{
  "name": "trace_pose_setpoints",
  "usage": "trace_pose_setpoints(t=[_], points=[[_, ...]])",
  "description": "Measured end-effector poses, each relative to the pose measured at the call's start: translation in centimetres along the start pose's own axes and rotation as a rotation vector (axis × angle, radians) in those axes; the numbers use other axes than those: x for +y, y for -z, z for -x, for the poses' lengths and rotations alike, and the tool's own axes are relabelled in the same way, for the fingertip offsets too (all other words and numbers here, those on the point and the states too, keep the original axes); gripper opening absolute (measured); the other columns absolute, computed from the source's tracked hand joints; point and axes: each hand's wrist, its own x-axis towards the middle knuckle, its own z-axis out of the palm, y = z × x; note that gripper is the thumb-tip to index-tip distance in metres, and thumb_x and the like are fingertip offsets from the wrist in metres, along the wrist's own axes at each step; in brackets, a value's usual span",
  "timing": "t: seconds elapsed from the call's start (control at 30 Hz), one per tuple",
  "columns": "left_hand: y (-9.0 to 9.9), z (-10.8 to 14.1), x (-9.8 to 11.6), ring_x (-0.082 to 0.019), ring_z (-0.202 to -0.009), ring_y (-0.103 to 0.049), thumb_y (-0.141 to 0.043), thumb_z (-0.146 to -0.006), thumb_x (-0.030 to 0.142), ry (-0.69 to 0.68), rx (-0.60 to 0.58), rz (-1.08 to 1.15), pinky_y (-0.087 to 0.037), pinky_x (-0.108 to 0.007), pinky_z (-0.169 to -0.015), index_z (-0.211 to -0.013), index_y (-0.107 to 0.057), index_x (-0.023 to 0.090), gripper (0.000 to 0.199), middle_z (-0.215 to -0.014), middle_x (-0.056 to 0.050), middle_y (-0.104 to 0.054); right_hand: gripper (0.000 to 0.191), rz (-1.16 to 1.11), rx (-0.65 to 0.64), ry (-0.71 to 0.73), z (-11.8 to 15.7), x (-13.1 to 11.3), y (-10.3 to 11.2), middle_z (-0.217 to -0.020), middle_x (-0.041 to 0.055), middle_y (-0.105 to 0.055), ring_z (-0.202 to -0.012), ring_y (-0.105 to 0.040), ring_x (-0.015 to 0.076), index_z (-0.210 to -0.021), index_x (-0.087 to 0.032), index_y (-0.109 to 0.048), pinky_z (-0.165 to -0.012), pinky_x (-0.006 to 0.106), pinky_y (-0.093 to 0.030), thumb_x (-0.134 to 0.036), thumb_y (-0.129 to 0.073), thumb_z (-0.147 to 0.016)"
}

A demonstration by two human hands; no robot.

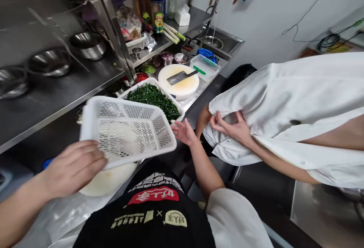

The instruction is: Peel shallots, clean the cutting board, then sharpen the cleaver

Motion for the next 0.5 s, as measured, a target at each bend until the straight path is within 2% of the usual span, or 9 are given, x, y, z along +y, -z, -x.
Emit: trace_pose_setpoints(t=[0.1, 0.17, 0.23, 0.3, 0.37, 0.43, 0.5], points=[[-7.4, -4.7, -1.6, -0.019, -0.097, -0.076, -0.069, -0.099, 0.011, -0.089, 0.051, 0.110, -0.065, -0.039, -0.112, -0.111, -0.079, 0.025, 0.021, -0.099, -0.002, -0.081, 0.047, 0.103, -0.020, -0.046, -1.0, -3.3, 2.6, -0.111, 0.0086, -0.085, -0.098, -0.082, 0.0281, -0.117, -0.021, -0.075, -0.092, 0.043, -0.064, -0.048, -0.091, -0.082], [-11.0, -6.9, -2.9, -0.017, -0.105, -0.077, -0.071, -0.099, 0.012, -0.087, 0.119, 0.173, -0.064, -0.037, -0.113, -0.116, -0.078, 0.028, 0.024, -0.109, 0.000, -0.082, 0.052, 0.165, 0.025, -0.030, -2.6, -5.1, 3.8, -0.112, 0.0092, -0.085, -0.092, -0.082, 0.0282, -0.118, -0.019, -0.076, -0.086, 0.042, -0.066, -0.024, -0.095, -0.071], [-14.0, -8.4, -4.6, -0.019, -0.119, -0.076, -0.075, -0.099, 0.015, 0.002, 0.210, 0.187, -0.063, -0.041, -0.116, -0.126, -0.077, 0.032, 0.032, -0.124, 0.000, -0.080, 0.054, 0.177, 0.125, 0.031, -4.9, -6.9, 4.8, -0.108, 0.0085, -0.085, -0.086, -0.081, 0.0283, -0.115, -0.018, -0.076, -0.079, 0.041, -0.067, -0.015, -0.092, -0.064], [-16.8, -9.3, -6.8, -0.024, -0.133, -0.072, -0.078, -0.099, 0.023, 0.195, 0.338, 0.183, -0.062, -0.048, -0.118, -0.135, -0.073, 0.034, 0.039, -0.139, -0.003, -0.075, 0.049, 0.137, 0.269, 0.136, -7.7, -8.7, 5.9, -0.100, 0.0066, -0.085, -0.081, -0.080, 0.0279, -0.110, -0.019, -0.075, -0.076, 0.042, -0.067, -0.012, -0.087, -0.062], [-19.7, -10.1, -9.2, -0.029, -0.143, -0.066, -0.078, -0.100, 0.031, 0.468, 0.473, 0.238, -0.058, -0.054, -0.121, -0.143, -0.069, 0.032, 0.045, -0.152, -0.008, -0.067, 0.045, 0.073, 0.431, 0.261, -10.6, -10.6, 7.1, -0.095, 0.0046, -0.083, -0.079, -0.078, 0.0266, -0.106, -0.020, -0.073, -0.076, 0.041, -0.067, -0.012, -0.083, -0.062], [-22.8, -10.8, -11.7, -0.032, -0.150, -0.060, -0.077, -0.100, 0.038, 0.735, 0.563, 0.391, -0.053, -0.057, -0.126, -0.149, -0.065, 0.029, 0.051, -0.160, -0.013, -0.060, 0.042, 0.018, 0.587, 0.380, -13.4, -12.5, 8.3, -0.092, 0.0022, -0.081, -0.078, -0.076, 0.0242, -0.103, -0.021, -0.070, -0.074, 0.039, -0.066, -0.013, -0.079, -0.063], [-26.0, -11.7, -13.9, -0.033, -0.150, -0.060, -0.078, -0.099, 0.045, 0.956, 0.571, 0.650, -0.049, -0.059, -0.128, -0.154, -0.060, 0.028, 0.060, -0.163, -0.015, -0.058, 0.040, -0.012, 0.699, 0.474, -15.9, -14.2, 9.4, -0.090, -0.0002, -0.079, -0.077, -0.074, 0.0217, -0.100, -0.023, -0.068, -0.072, 0.035, -0.064, -0.014, -0.077, -0.063]])
